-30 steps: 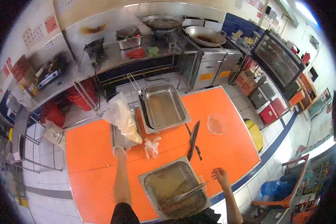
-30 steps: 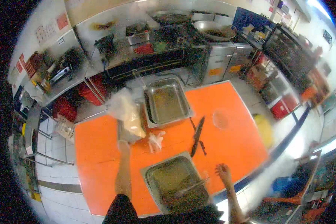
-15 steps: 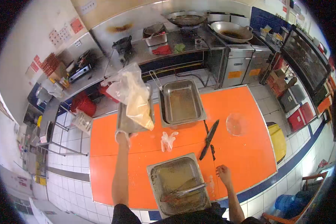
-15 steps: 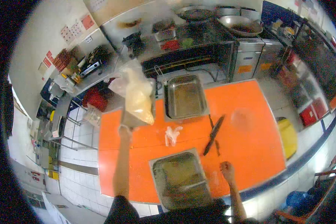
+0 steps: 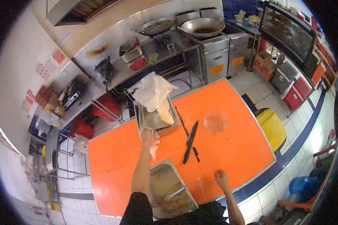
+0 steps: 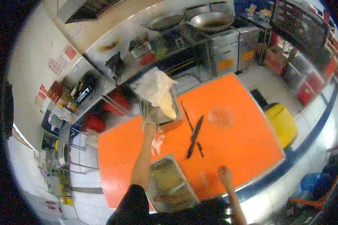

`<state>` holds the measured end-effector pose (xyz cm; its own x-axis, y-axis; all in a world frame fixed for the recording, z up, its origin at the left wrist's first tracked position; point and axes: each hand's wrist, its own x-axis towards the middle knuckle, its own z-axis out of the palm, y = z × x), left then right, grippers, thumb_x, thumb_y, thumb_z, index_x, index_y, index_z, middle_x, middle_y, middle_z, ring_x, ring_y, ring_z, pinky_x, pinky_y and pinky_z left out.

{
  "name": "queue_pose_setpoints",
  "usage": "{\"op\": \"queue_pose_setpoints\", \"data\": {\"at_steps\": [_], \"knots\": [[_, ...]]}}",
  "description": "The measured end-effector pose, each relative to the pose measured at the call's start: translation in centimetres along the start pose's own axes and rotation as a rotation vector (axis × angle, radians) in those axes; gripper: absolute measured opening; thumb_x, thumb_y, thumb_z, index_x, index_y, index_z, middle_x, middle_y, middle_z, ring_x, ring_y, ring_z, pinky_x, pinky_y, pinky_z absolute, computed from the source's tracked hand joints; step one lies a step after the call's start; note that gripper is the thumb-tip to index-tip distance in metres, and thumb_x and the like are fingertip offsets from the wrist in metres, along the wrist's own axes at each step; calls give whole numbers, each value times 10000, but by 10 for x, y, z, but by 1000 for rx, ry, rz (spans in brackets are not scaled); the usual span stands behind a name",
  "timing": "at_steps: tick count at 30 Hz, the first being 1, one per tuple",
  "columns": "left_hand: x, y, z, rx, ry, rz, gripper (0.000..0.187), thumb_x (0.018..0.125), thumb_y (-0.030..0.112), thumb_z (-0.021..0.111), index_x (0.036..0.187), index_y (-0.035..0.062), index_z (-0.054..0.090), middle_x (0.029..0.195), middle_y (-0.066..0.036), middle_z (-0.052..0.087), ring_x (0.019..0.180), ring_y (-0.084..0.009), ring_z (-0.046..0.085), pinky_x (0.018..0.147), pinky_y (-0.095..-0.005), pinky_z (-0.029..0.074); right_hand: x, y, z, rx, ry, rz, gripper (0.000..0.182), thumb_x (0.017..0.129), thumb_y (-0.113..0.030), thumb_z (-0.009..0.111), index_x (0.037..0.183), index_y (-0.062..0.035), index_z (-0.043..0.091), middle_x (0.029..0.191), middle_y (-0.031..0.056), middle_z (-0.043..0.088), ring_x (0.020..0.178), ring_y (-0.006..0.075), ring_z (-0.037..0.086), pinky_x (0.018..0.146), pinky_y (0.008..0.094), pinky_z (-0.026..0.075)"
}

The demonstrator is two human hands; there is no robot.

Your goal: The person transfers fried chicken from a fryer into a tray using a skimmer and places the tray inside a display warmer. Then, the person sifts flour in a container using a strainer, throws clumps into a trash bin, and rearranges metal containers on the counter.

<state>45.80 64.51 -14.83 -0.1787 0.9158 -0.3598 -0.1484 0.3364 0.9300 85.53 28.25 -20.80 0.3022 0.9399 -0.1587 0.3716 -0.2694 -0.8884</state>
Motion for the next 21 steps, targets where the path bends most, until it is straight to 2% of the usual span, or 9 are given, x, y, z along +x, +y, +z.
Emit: {"op": "queue_pose_setpoints", "data": {"at_steps": [2, 3, 5, 9, 11, 13, 14, 18, 21], "knots": [[-17, 23, -12, 79, 13, -31, 104, 861, 161, 500, 850, 81, 565, 797, -113, 573, 721, -279, 578, 570, -428, 517, 26, -14, 18, -5, -38, -75, 250, 893, -237, 568, 840, 4, 603, 711, 85, 640, 617, 162, 625, 517, 295, 491], [-37, 45, -17, 885, 171, 381, 107, 850, 156, 519, 890, 81, 585, 823, -141, 590, 775, -312, 598, 613, -432, 523, 40, -31, 29, -77, -53, -113, 271, 883, -263, 583, 835, 3, 606, 701, 93, 632, 624, 192, 629, 523, 307, 489], [-81, 92, -31, 1714, 353, 778, 132, 840, 151, 537, 930, 81, 605, 849, -169, 606, 829, -345, 617, 657, -436, 529, 69, -89, 51, -130, -82, -165, 293, 873, -288, 598, 829, 1, 609, 692, 102, 624, 630, 221, 632, 530, 319, 486], [-138, 83, -86, 1477, 83, 516, 202, 860, 158, 495, 996, 102, 634, 929, -176, 612, 883, -344, 593, 747, -420, 487, 108, -143, 109, -391, 277, -446, 350, 805, -313, 674, 866, -5, 519, 728, 142, 577, 702, 340, 612, 563, 404, 466], [-152, 55, -126, 1246, 62, 358, 240, 911, 192, 430, 964, 115, 651, 951, -159, 606, 843, -323, 569, 737, -416, 458, 118, -157, 118, -321, 122, -228, 356, 791, -301, 681, 880, -7, 501, 747, 153, 573, 701, 341, 606, 567, 421, 459], [-158, 31, -152, 1680, -67, 929, 245, 945, 232, 423, 965, 131, 645, 865, -121, 600, 721, -265, 574, 645, -381, 474, 125, -158, 131, -273, -18, -20, 366, 777, -288, 689, 894, -9, 483, 765, 163, 570, 701, 343, 600, 570, 438, 452], [-162, 27, -155, 1668, -49, 911, 245, 945, 232, 423, 965, 131, 645, 865, -121, 600, 721, -265, 574, 645, -381, 474, 135, -139, 138, -345, -73, -5, 335, 774, -261, 680, 879, -9, 487, 728, 156, 564, 662, 323, 595, 550, 426, 446], [-139, -1, -144, 1589, -259, 600, 243, 933, 244, 443, 1094, 142, 593, 857, -132, 610, 737, -262, 597, 664, -387, 493, 127, -120, 113, -282, -117, -166, 237, 771, -187, 645, 821, -16, 489, 601, 114, 524, 528, 251, 551, 478, 374, 413], [-166, 74, -63, 952, -271, 62, 301, 904, 301, 478, 1154, 163, 571, 846, -154, 633, 762, -318, 613, 677, -395, 485, 76, -125, 57, -221, -100, -302, 204, 774, -153, 639, 784, -31, 476, 529, 68, 453, 458, 184, 469, 438, 334, 366]]}}
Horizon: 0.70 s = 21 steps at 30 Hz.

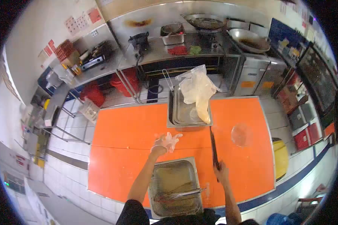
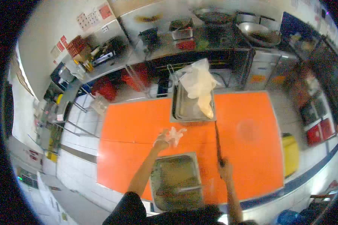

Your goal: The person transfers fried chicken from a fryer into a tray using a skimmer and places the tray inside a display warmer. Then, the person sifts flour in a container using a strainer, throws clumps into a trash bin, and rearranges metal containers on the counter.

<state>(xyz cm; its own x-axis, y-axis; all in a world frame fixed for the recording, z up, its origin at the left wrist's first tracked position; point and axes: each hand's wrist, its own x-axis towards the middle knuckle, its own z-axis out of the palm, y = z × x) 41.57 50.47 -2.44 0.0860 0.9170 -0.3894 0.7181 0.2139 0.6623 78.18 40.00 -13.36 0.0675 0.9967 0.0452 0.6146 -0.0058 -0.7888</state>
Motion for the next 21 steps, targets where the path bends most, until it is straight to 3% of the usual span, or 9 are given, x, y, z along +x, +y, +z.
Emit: {"op": "queue_pose_setpoints", "data": {"at_steps": [1, 6, 8, 11, 14, 15, 17, 19, 21], "knots": [[-4, 38, -6, -181, -50, -106, 327, 895, 320, 489, 1175, 170, 564, 842, -161, 640, 771, -337, 618, 681, -398, 482, -21, -19, -20, -1, 15, 20, 188, 779, -138, 634, 783, -36, 476, 530, 63, 443, 459, 164, 455, 437, 323, 359], [124, -120, 101, 258, 49, 184, 297, 914, 378, 466, 1110, 182, 573, 812, -140, 650, 772, -285, 633, 634, -386, 491, -70, -116, -85, -45, -58, 88, 201, 786, -152, 653, 788, -55, 477, 547, 53, 447, 476, 118, 457, 445, 301, 352], [124, -115, 93, 202, -132, 62, 288, 917, 384, 462, 1096, 188, 572, 822, -128, 653, 775, -258, 639, 613, -379, 493, -58, -155, -91, -66, -70, 62, 210, 783, -162, 659, 797, -54, 480, 551, 59, 452, 474, 121, 453, 448, 307, 356], [41, -55, 12, 534, 17, 270, 312, 915, 389, 472, 1098, 155, 568, 835, -104, 661, 758, -222, 643, 570, -375, 489, -17, -189, -62, -16, -48, -73, 209, 781, -179, 667, 830, -52, 509, 566, 73, 469, 478, 146, 456, 467, 312, 370], [-11, -18, -40, -21, -97, 170, 367, 889, 399, 530, 1042, 66, 562, 749, -100, 648, 708, -226, 643, 552, -374, 471, 52, -200, -16, -32, -62, -148, 211, 784, -206, 665, 864, -53, 543, 609, 85, 527, 522, 212, 515, 497, 343, 401], [-22, -15, -45, -172, 117, 155, 356, 875, 383, 562, 974, 42, 574, 689, -88, 625, 640, -211, 620, 529, -357, 455, 76, -207, -2, -19, -73, -130, 225, 782, -221, 668, 870, -51, 550, 630, 93, 552, 544, 240, 547, 509, 358, 416], [-23, -39, -47, -298, 321, 150, 354, 861, 368, 594, 907, 17, 587, 629, -75, 603, 573, -195, 597, 505, -340, 439, 129, -205, 37, -16, 57, -224, 272, 778, -264, 678, 882, -46, 553, 652, 118, 573, 600, 296, 587, 553, 403, 447], [-5, -74, -50, -478, 343, 136, 224, 903, 264, 567, 828, 62, 630, 645, -52, 571, 597, -156, 549, 519, -323, 426, 173, -197, 64, -66, 83, -278, 296, 775, -296, 679, 906, -58, 560, 734, 128, 598, 715, 330, 610, 627, 425, 472], [-12, -59, -55, -603, 327, 39, 193, 915, 214, 558, 801, 87, 646, 650, -45, 546, 604, -137, 522, 528, -327, 424, 183, -202, 67, -177, 92, -262, 284, 778, -281, 675, 912, -60, 557, 782, 132, 603, 767, 332, 610, 654, 427, 475]]}}
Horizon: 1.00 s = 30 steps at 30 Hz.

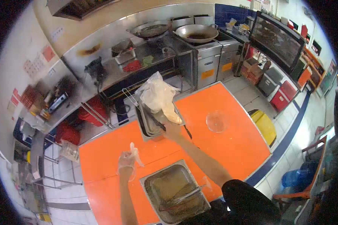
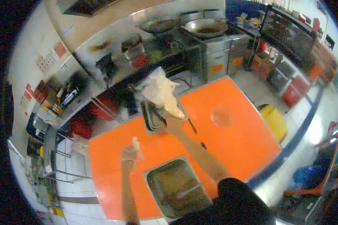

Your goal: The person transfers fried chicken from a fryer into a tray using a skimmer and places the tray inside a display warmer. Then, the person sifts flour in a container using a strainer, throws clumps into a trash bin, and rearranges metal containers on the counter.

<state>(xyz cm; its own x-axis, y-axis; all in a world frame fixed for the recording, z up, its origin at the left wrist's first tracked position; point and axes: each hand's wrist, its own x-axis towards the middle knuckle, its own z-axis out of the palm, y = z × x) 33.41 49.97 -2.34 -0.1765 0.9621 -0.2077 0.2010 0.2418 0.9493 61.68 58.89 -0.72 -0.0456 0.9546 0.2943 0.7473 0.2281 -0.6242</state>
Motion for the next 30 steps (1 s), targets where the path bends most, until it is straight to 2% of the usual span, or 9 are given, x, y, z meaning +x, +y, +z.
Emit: {"op": "queue_pose_setpoints", "data": {"at_steps": [2, 5, 8, 10, 11, 17, 23, 27, 30], "knots": [[-24, 60, 19, -36, 25, -85, 177, 912, 199, 558, 801, 96, 649, 649, -45, 533, 603, -131, 511, 533, -338, 426, 6, -4, 2, -104, -3, 0, 273, 780, -266, 672, 917, -62, 554, 830, 135, 608, 819, 333, 610, 681, 430, 477], [-46, 131, 63, 339, 28, -236, 234, 921, 269, 532, 780, 122, 645, 662, -71, 574, 613, -184, 548, 542, -369, 433, -45, 5, -23, 121, 226, -112, 244, 789, -208, 660, 953, -44, 582, 912, 134, 612, 852, 318, 608, 697, 415, 485], [-23, 135, 90, 688, -162, 235, 234, 825, 266, 652, 855, 34, 660, 716, -41, 633, 611, -223, 572, 635, -343, 488, -126, 50, -60, 324, 95, 33, 232, 820, -190, 639, 989, -35, 608, 905, 141, 624, 827, 300, 610, 708, 386, 489], [-8, 152, 116, 969, -165, 546, 203, 797, 247, 639, 857, 58, 683, 781, -80, 653, 725, -251, 609, 680, -345, 498, -182, 86, -94, 280, -109, 367, 205, 843, -188, 618, 968, -25, 609, 884, 148, 634, 775, 305, 614, 667, 371, 491], [3, 151, 132, 919, -79, 772, 196, 785, 247, 624, 842, 73, 694, 811, -105, 659, 784, -249, 620, 697, -338, 498, -214, 107, -107, 230, -13, 342, 194, 849, -192, 614, 950, -26, 615, 854, 146, 637, 740, 296, 618, 633, 366, 487], [125, 127, 201, 1345, -361, 496, 243, 806, 273, 562, 931, 94, 668, 943, -99, 645, 843, -251, 616, 733, -363, 492, -372, 186, -182, 133, 165, 583, 163, 858, -189, 599, 859, -31, 634, 756, 122, 651, 685, 238, 645, 586, 330, 487], [138, 94, 222, 1417, -274, 534, 316, 832, 305, 488, 1038, 119, 637, 1100, -93, 629, 914, -253, 612, 776, -393, 484, -472, 216, -186, -31, 314, 920, 164, 847, -158, 586, 821, -3, 634, 720, 155, 649, 656, 249, 642, 599, 330, 493], [113, 137, 237, 1339, -372, 585, 326, 852, 312, 452, 1043, 129, 643, 1127, -100, 635, 929, -262, 619, 779, -409, 481, -453, 209, -169, 95, 324, 921, 162, 843, -152, 579, 837, -1, 636, 769, 176, 650, 711, 307, 642, 633, 373, 501], [111, 160, 239, 1742, -338, 352, 326, 873, 321, 437, 899, 106, 681, 982, -127, 666, 835, -310, 630, 734, -426, 481, -386, 208, -163, 89, 276, 729, 126, 833, -141, 589, 886, -31, 619, 795, 165, 644, 728, 322, 633, 623, 388, 496]]}}
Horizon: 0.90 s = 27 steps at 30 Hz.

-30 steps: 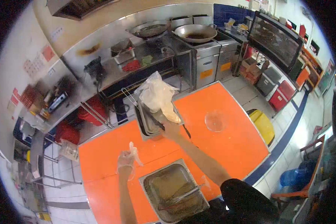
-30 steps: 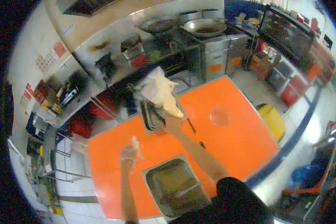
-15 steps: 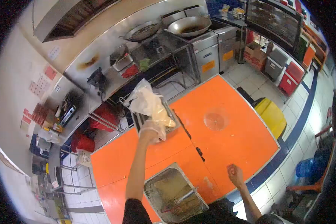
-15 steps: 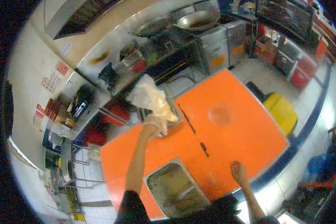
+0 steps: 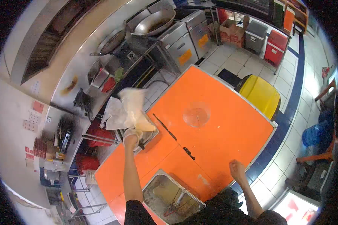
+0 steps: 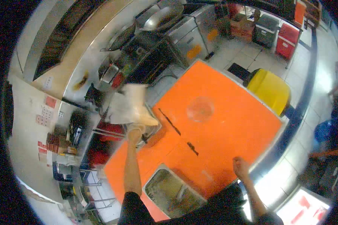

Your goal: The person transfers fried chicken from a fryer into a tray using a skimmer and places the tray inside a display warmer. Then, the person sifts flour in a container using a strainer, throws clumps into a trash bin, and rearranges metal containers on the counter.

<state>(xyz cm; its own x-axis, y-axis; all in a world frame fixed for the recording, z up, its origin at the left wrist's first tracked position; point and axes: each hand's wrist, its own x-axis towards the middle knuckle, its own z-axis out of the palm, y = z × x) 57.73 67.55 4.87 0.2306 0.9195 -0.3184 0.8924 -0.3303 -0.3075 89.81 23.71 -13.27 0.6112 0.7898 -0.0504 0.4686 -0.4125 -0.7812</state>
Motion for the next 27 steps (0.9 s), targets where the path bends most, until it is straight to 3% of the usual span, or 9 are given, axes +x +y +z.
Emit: {"op": "queue_pose_setpoints", "data": {"at_steps": [5, 8, 11, 13, 17, 20, 21, 23, 27], "knots": [[1, -96, 102, -156, 349, 44, 349, 839, 332, 503, 774, 29, 662, 832, -200, 643, 801, -335, 622, 702, -440, 466, 110, -60, 74, 122, -19, -328, 154, 849, -139, 591, 976, -59, 561, 754, 116, 603, 601, 269, 571, 521, 385, 430], [-46, -99, 84, -284, 368, 76, 319, 818, 337, 532, 752, 47, 648, 826, -193, 650, 807, -325, 628, 721, -436, 475, 176, -124, 92, 421, 9, -308, 179, 885, -154, 562, 1040, -64, 553, 823, 89, 608, 572, 222, 544, 500, 355, 413], [-112, -77, 57, -254, 318, -73, 254, 760, 321, 629, 801, 71, 648, 880, -146, 658, 851, -312, 617, 744, -439, 467, 245, -152, 176, 549, 155, -701, 237, 895, -210, 573, 1069, -50, 564, 843, 73, 617, 629, 184, 571, 518, 334, 430], [-151, -77, 71, -714, 279, -63, 266, 715, 324, 699, 860, 108, 642, 883, -115, 650, 847, -286, 606, 755, -434, 463, 248, -234, 170, 500, -10, -555, 277, 883, -269, 602, 1046, -47, 579, 856, 55, 618, 668, 165, 576, 568, 316, 449], [-243, -60, 60, -87, 379, -40, 381, 685, 384, 733, 968, 153, 625, 939, -77, 647, 910, -249, 591, 804, -400, 463, 316, -320, 256, 921, -631, -282, 308, 850, -287, 640, 1044, -54, 589, 883, 61, 627, 689, 181, 585, 628, 318, 466], [-314, -62, 112, -1514, 320, -521, 385, 707, 409, 708, 981, 151, 628, 975, -85, 637, 973, -257, 562, 844, -410, 446, 338, -337, 341, 555, -315, -311, 282, 846, -279, 640, 1033, -71, 601, 872, 62, 627, 691, 184, 587, 658, 327, 468], [-348, -58, 111, -712, 377, -381, 345, 743, 367, 687, 974, 118, 626, 972, -88, 631, 988, -245, 546, 837, -406, 449, 316, -354, 312, 556, -212, -419, 282, 845, -258, 636, 1045, -63, 593, 866, 68, 627, 710, 188, 591, 666, 332, 469], [-397, -58, 133, 47, 342, -238, 308, 779, 325, 665, 967, 84, 623, 969, -91, 626, 1003, -233, 530, 830, -403, 452, 262, -395, 253, 534, -154, -546, 284, 845, -236, 631, 1058, -55, 585, 860, 74, 628, 728, 192, 594, 674, 337, 469], [-461, -23, 139, -1370, 432, -861, 177, 830, 163, 563, 932, 27, 610, 877, -57, 615, 822, -156, 556, 667, -314, 478, 189, -415, 218, 595, -159, -636, 291, 793, -150, 612, 1055, -27, 581, 923, 147, 638, 845, 307, 601, 741, 362, 464]]}}
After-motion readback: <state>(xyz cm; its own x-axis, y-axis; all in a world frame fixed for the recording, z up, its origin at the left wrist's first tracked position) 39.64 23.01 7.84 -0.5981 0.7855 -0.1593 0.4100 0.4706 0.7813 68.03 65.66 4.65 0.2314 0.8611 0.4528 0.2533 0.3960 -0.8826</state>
